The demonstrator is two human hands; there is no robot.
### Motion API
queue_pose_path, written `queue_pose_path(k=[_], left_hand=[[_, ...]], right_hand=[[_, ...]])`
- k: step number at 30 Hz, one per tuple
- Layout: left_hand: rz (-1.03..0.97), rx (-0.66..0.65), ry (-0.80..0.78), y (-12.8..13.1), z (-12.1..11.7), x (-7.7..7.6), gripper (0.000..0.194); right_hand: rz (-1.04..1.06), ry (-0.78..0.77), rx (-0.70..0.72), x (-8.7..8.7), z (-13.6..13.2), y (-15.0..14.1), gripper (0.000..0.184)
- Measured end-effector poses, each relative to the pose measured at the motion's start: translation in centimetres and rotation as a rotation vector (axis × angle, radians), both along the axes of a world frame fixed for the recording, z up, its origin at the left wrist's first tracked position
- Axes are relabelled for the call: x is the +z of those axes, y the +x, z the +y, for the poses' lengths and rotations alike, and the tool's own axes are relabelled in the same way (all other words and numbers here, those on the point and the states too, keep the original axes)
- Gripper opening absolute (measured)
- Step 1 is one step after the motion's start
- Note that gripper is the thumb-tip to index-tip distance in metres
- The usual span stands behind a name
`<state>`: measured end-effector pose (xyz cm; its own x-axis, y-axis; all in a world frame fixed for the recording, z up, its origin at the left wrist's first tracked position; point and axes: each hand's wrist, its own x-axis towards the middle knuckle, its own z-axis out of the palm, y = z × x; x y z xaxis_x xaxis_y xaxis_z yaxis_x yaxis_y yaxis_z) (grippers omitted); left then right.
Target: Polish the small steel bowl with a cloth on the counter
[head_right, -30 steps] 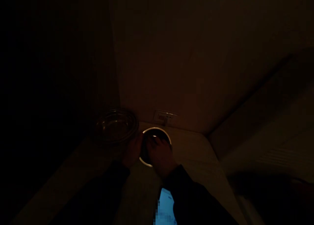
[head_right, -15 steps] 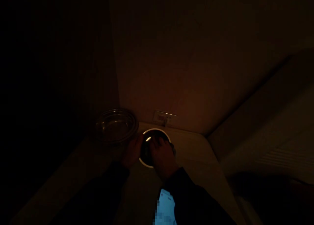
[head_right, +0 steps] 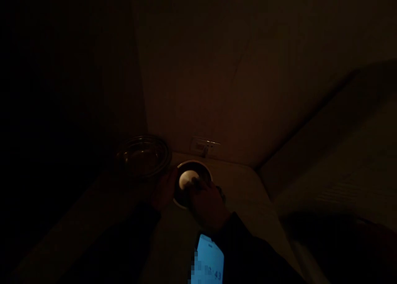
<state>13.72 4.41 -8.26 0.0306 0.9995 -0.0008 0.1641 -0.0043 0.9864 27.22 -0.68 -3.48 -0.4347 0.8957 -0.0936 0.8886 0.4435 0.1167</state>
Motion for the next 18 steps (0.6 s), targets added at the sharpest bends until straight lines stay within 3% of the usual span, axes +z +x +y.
queue_pose_path(k=[7,11,18], left_hand=[[-0.010,-0.010,-0.007,0.0,0.2,-0.1,0.050],[-0.035,-0.021,-0.028,-0.1,0.3,-0.2,0.050],[-0.030,-0.068,-0.026,-0.1,0.2,0.1,0.049]], right_hand=[[0.182,-0.060,0.067,-0.9,-0.1,0.5,0.031],[0.161,-0.015,0.074,-1.3,-0.1,-0.5,0.031],[0.076,0.080,-0.061,-1.5,-0.6,-0.7,0.038]])
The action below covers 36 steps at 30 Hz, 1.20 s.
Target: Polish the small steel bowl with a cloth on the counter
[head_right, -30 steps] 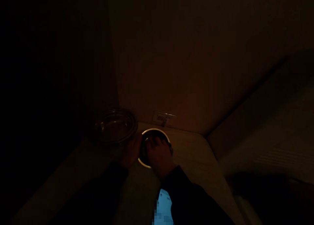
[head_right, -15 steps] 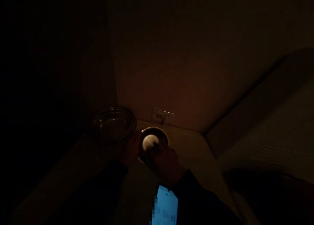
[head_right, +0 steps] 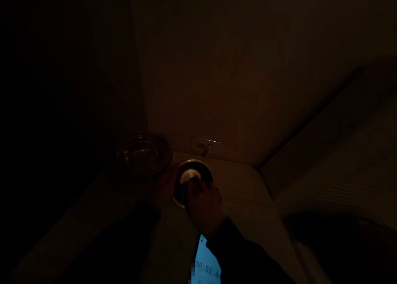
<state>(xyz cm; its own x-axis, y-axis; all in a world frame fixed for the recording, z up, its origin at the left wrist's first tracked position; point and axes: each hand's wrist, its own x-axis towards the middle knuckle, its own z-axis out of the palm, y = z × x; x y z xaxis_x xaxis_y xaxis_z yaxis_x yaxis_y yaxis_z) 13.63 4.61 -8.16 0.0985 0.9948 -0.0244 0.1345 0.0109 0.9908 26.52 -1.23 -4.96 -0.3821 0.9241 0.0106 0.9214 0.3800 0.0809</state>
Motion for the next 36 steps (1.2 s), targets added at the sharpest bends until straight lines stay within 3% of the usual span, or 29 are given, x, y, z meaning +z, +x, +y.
queue_pose_path(k=[4,9,12,18,25,31,36], left_hand=[[0.014,-0.004,0.025,0.1,-0.1,0.2,0.050],[0.075,0.069,0.003,-0.1,0.1,-0.2,0.049],[0.046,0.046,0.033,-0.1,0.1,-0.1,0.048],[0.038,0.027,0.021,0.1,-0.1,0.4,0.046],[0.072,0.047,0.036,-0.2,0.0,0.1,0.046],[0.006,0.004,0.040,0.0,-0.1,0.3,0.045],[0.068,0.031,0.044,-0.2,0.1,-0.1,0.042]], right_hand=[[-0.042,0.048,-0.080,0.0,0.2,0.0,0.038],[0.055,-0.005,0.056,-0.1,0.6,-0.5,0.039],[0.056,-0.040,0.124,0.1,0.7,0.1,0.039],[0.026,0.040,-0.007,0.0,0.8,0.7,0.040],[0.082,-0.021,0.112,0.2,1.2,-0.1,0.039],[0.036,0.039,-0.006,0.3,1.2,0.7,0.041],[0.055,-0.029,0.125,0.2,1.1,-0.3,0.045]])
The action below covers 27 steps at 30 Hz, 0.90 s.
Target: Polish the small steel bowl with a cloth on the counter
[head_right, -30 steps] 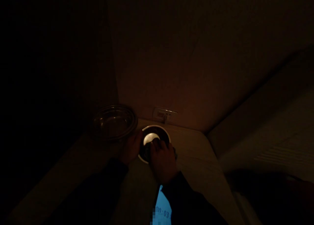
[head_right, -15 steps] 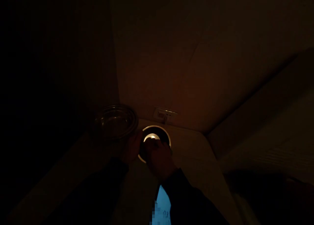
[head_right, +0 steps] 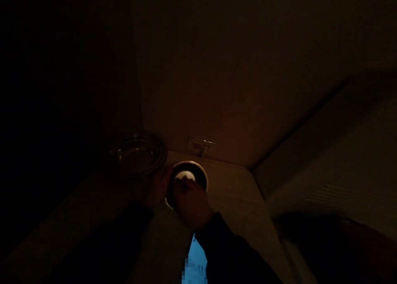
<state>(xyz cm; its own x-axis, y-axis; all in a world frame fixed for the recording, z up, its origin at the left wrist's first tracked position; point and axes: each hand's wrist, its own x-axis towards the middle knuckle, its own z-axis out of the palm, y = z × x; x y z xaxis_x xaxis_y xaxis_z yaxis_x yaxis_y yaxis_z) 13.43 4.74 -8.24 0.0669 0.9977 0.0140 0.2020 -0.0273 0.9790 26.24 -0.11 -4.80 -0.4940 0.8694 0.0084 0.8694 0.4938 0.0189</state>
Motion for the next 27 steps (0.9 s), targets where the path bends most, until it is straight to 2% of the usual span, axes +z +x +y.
queue_pose_path(k=[2,8,13,18,25,27], left_hand=[[-0.008,-0.022,-0.006,0.0,0.0,-0.1,0.043],[-0.003,-0.031,-0.027,0.1,-0.1,0.0,0.048],[0.014,0.012,-0.016,-0.1,0.0,0.0,0.047],[0.005,0.003,0.005,0.0,-0.1,-0.1,0.048],[0.018,0.016,-0.028,-0.1,0.2,-0.1,0.046],[-0.009,0.018,-0.019,-0.2,0.1,0.0,0.046]], right_hand=[[-0.001,-0.006,0.012,0.1,-0.1,0.2,0.043],[0.033,0.069,-0.156,-0.4,0.3,0.5,0.050],[0.088,0.027,-0.052,-1.0,0.6,-0.3,0.049],[0.105,-0.040,0.053,-0.4,0.0,0.7,0.036],[0.122,0.033,-0.101,-1.0,0.4,-1.0,0.049],[0.140,0.021,-0.107,-1.1,0.4,-1.3,0.049]])
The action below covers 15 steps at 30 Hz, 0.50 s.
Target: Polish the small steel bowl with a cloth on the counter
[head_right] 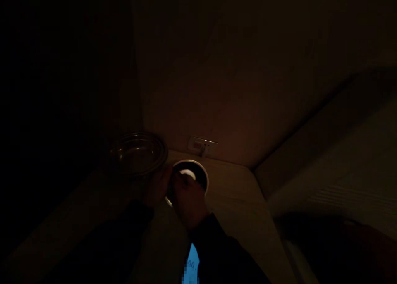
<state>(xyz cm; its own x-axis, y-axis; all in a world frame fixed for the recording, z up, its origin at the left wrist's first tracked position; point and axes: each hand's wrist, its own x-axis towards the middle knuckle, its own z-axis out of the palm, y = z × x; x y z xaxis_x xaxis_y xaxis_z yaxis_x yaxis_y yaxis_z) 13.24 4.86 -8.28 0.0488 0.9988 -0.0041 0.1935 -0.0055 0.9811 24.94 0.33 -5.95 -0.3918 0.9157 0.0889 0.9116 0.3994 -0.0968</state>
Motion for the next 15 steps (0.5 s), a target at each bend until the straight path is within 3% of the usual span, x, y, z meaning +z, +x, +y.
queue_pose_path(k=[9,15], left_hand=[[-0.004,-0.023,-0.025,0.3,-0.3,0.0,0.048],[-0.003,0.010,-0.004,0.1,0.1,-0.2,0.048]], right_hand=[[-0.040,-0.121,0.119,1.4,-1.4,1.8,0.029],[-0.020,-0.043,0.039,0.2,-0.7,0.1,0.045]])
